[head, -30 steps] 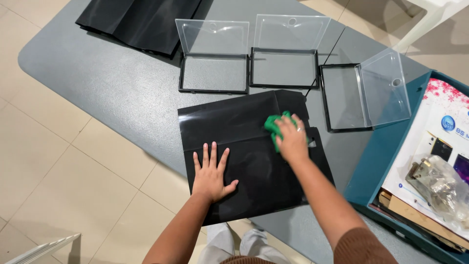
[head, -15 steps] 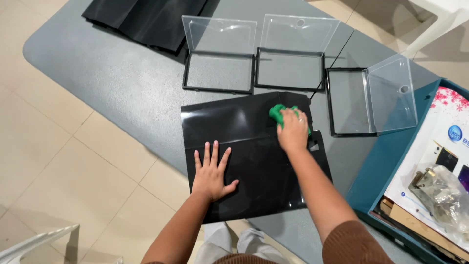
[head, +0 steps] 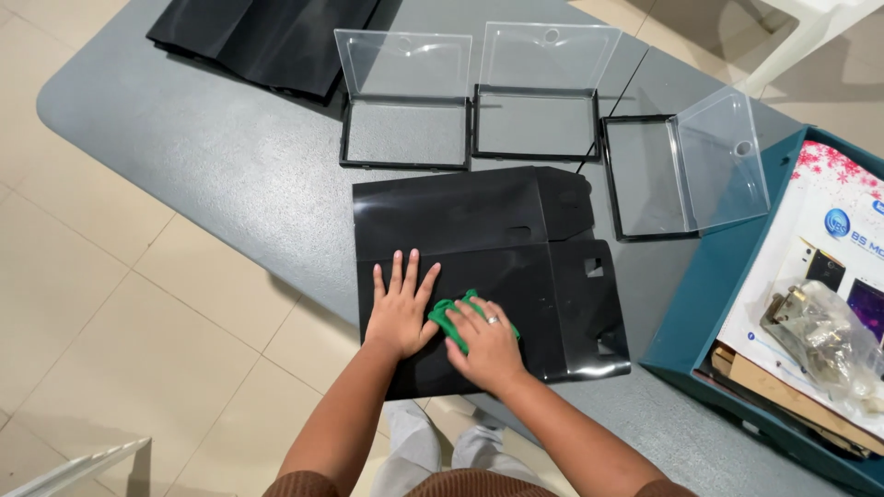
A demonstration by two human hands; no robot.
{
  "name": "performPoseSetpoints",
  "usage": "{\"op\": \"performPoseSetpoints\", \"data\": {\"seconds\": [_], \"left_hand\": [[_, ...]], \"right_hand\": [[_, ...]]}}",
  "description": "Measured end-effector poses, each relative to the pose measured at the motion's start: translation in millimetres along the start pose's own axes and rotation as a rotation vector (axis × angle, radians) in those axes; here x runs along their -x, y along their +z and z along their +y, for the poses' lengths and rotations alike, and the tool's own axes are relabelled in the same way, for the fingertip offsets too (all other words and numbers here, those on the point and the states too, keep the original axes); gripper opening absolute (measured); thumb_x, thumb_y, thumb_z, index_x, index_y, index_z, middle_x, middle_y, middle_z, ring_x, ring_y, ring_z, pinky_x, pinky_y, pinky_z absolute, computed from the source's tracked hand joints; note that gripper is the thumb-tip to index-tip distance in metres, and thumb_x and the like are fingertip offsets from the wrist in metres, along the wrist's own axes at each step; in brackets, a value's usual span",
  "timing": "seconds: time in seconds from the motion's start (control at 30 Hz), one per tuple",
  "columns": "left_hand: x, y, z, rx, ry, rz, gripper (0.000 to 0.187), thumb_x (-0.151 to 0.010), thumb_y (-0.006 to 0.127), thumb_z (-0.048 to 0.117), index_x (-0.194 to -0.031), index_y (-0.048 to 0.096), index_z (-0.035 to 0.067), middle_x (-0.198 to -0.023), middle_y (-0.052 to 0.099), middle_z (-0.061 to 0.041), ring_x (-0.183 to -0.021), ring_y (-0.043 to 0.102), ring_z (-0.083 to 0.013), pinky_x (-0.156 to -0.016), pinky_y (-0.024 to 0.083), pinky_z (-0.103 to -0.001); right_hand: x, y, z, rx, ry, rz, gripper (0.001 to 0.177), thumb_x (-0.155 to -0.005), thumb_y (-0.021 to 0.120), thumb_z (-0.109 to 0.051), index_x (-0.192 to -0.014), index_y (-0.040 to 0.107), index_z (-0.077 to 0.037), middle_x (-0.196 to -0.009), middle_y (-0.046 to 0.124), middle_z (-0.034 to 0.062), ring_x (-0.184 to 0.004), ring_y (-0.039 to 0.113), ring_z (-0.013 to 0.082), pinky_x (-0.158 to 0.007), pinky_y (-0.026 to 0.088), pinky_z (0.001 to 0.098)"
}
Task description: Wiping down black plastic sheets with a green cloth on a table.
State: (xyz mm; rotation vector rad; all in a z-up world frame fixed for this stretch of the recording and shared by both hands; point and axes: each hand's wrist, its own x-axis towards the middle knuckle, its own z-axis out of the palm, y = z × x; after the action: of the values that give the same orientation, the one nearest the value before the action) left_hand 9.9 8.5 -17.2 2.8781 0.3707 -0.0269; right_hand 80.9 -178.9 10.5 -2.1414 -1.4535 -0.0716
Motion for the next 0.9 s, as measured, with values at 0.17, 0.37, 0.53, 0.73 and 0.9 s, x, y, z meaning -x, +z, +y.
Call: {"op": "performPoseSetpoints", "data": {"seconds": [0.17, 0.37, 0.53, 0.73, 0.9], "left_hand": [[-31.9, 26.7, -36.4, 0.192, -0.01, 0.053, 0.084, -0.077, 0.063, 0.032, -0.157, 0.038, 0.026, -0.171, 0.022, -0.01, -0.16, 0.013, -0.0336, -0.128, 0.008, -0.06], [-10.0, 20.3, -54.4, 0.144, -0.105, 0.16, 0.061, -0.095, 0.053, 0.031, -0.155, 0.041, 0.03, -0.169, 0.028, 0.002, -0.158, 0.021, -0.0236, -0.126, 0.009, -0.062], [-3.6, 21.0, -55.9, 0.0, -0.088, 0.159, 0.059, -0.102, 0.047, 0.038, -0.158, 0.033, 0.029, -0.168, 0.025, 0.003, -0.155, 0.02, -0.024, -0.122, 0.009, -0.063], [0.5, 16.3, -54.9, -0.009, -0.05, 0.158, 0.059, -0.102, 0.046, 0.037, -0.159, 0.032, 0.03, -0.169, 0.024, 0.003, -0.156, 0.019, -0.0227, -0.122, 0.008, -0.064], [1.9, 13.3, -55.4, -0.024, -0.024, 0.164, 0.063, -0.1, 0.044, 0.039, -0.16, 0.029, 0.025, -0.169, 0.022, -0.002, -0.156, 0.016, -0.0272, -0.12, 0.005, -0.067]], "right_hand": [[-13.6, 20.1, 18.4, 0.124, 0.086, 0.052, 0.044, -0.084, 0.072, -0.024, -0.125, 0.068, -0.01, -0.132, 0.066, 0.0115, -0.126, 0.057, 0.0363, -0.109, 0.041, 0.0518], [-28.4, 40.6, 5.0, 0.2, 0.184, 0.119, 0.043, -0.085, 0.071, -0.022, -0.126, 0.068, -0.008, -0.134, 0.066, 0.0121, -0.127, 0.056, 0.0371, -0.109, 0.042, 0.0507], [-20.2, 65.3, -51.5, 0.139, 0.144, 0.072, 0.046, -0.083, 0.074, -0.024, -0.126, 0.067, -0.007, -0.134, 0.065, 0.0132, -0.126, 0.057, 0.0374, -0.109, 0.044, 0.0506], [14.1, 27.8, -24.4, 0.099, -0.083, 0.003, 0.05, -0.079, 0.075, -0.024, -0.126, 0.068, -0.008, -0.135, 0.065, 0.0139, -0.126, 0.059, 0.0373, -0.107, 0.044, 0.0491], [52.7, -12.9, 70.2, 0.26, 0.564, 0.281, 0.033, -0.088, 0.071, -0.022, -0.121, 0.071, -0.015, -0.125, 0.071, 0.0089, -0.12, 0.065, 0.0327, -0.107, 0.05, 0.0441]]}}
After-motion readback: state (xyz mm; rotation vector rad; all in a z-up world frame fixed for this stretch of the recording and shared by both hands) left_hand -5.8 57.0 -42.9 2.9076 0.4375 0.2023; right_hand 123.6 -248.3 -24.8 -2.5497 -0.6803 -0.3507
